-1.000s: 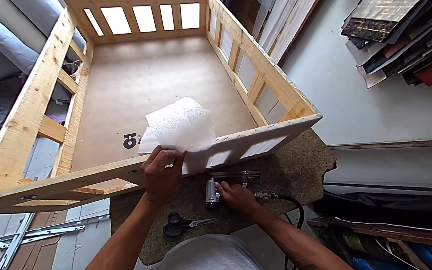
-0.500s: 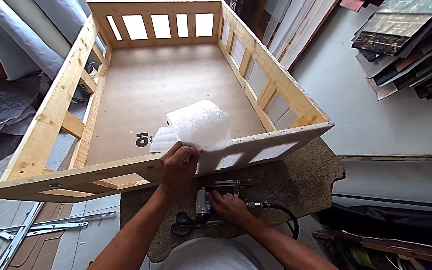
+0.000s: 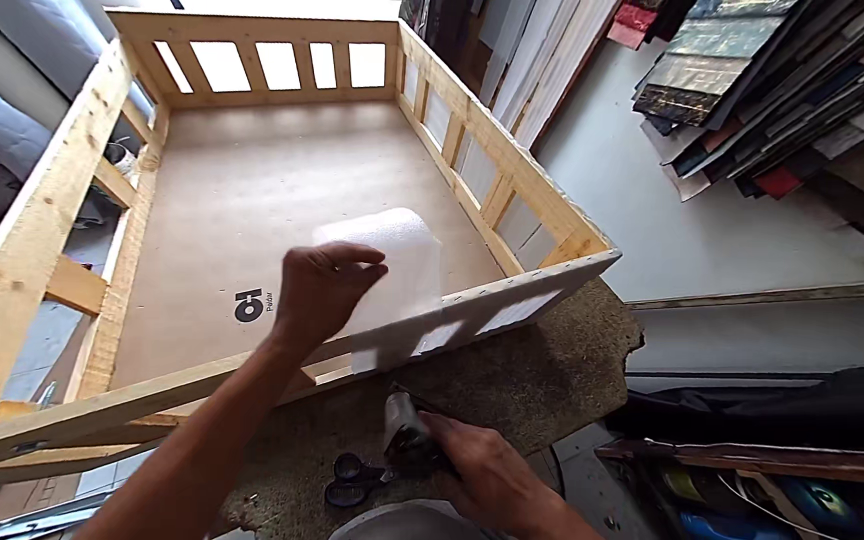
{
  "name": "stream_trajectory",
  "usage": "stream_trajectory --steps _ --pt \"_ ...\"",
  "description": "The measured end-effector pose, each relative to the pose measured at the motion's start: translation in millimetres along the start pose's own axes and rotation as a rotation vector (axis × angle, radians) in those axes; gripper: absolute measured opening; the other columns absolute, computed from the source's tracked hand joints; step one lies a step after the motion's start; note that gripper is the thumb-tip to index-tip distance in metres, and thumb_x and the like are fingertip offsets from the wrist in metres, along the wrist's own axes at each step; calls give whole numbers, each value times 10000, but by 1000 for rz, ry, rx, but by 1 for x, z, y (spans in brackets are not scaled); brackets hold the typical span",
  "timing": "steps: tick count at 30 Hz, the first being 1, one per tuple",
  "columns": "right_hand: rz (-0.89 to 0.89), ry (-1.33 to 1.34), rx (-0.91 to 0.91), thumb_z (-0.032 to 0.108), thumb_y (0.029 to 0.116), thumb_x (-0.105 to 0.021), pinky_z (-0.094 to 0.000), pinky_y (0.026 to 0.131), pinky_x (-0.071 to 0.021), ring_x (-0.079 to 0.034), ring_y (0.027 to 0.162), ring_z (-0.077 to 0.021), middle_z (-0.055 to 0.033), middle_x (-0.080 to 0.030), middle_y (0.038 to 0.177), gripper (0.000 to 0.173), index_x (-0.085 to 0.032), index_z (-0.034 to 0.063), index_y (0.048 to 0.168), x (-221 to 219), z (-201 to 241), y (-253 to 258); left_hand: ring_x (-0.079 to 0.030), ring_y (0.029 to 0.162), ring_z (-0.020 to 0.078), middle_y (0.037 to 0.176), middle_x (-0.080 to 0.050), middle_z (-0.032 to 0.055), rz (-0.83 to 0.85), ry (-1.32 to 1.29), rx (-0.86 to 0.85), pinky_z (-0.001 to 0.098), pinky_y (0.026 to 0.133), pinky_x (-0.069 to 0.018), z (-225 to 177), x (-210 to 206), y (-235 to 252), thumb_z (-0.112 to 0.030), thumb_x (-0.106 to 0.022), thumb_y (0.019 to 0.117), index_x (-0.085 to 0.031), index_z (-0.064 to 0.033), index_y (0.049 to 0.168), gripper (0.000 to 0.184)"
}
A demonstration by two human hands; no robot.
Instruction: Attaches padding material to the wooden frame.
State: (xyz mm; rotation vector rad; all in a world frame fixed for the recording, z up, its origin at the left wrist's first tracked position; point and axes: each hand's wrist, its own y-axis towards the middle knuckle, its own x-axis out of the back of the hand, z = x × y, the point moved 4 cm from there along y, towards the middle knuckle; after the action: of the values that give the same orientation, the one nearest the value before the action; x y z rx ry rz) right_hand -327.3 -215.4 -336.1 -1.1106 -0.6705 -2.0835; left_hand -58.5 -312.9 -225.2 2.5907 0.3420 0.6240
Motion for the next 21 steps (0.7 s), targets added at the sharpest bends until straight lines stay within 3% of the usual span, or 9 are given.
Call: stream_trajectory --steps 3,5,7,12,17,21 --pt "-230 289 -154 318 965 -665 -340 600 -605 -694 694 -114 -18 -705 808 287 -666 79 1124 63 6 -9 -726 698 56 878 -783 -26 35 19 -70 271 634 -640 -4 13 20 -109 -789 864 -804 -117 925 64" --pt "-268 511 -300 316 969 -678 -353 509 -603 -665 575 -127 -4 -684 743 243 -661 115 1102 98 6 -10 -724 690 35 836 -784 -40 93 45 -49 260 655 -635 4 22 34 -119 -774 877 -807 -122 932 65" --pt "-296 576 -373 315 976 -673 -343 467 -593 -646 526 -145 -2 -670 720 217 -653 153 1119 125 10 -1 -724 673 36 803 -780 -29 144 35 -12 255 656 -635 22 22 48 -83 -775 863 -802 -102 919 66" --pt "-251 434 -434 344 983 -626 -317 454 -587 -642 515 -157 4 -660 706 199 -641 226 1143 159 17 46 -733 653 94 776 -777 15 174 -4 235 325 657 -643 75 8 56 -25 -809 831 -804 -89 910 101" --pt "-155 337 -540 373 971 -619 -311 430 -578 -639 504 -149 16 -665 710 229 -625 247 1163 152 20 71 -717 623 85 750 -768 -10 173 2 266 334 624 -629 84 6 55 -59 -819 824 -807 -131 886 96" --pt "-152 291 -482 384 984 -622 -310 433 -578 -630 503 -135 37 -649 702 223 -624 259 1169 150 38 77 -720 637 86 764 -771 -23 196 10 312 348 636 -630 85 5 57 -80 -821 836 -806 -152 893 93"
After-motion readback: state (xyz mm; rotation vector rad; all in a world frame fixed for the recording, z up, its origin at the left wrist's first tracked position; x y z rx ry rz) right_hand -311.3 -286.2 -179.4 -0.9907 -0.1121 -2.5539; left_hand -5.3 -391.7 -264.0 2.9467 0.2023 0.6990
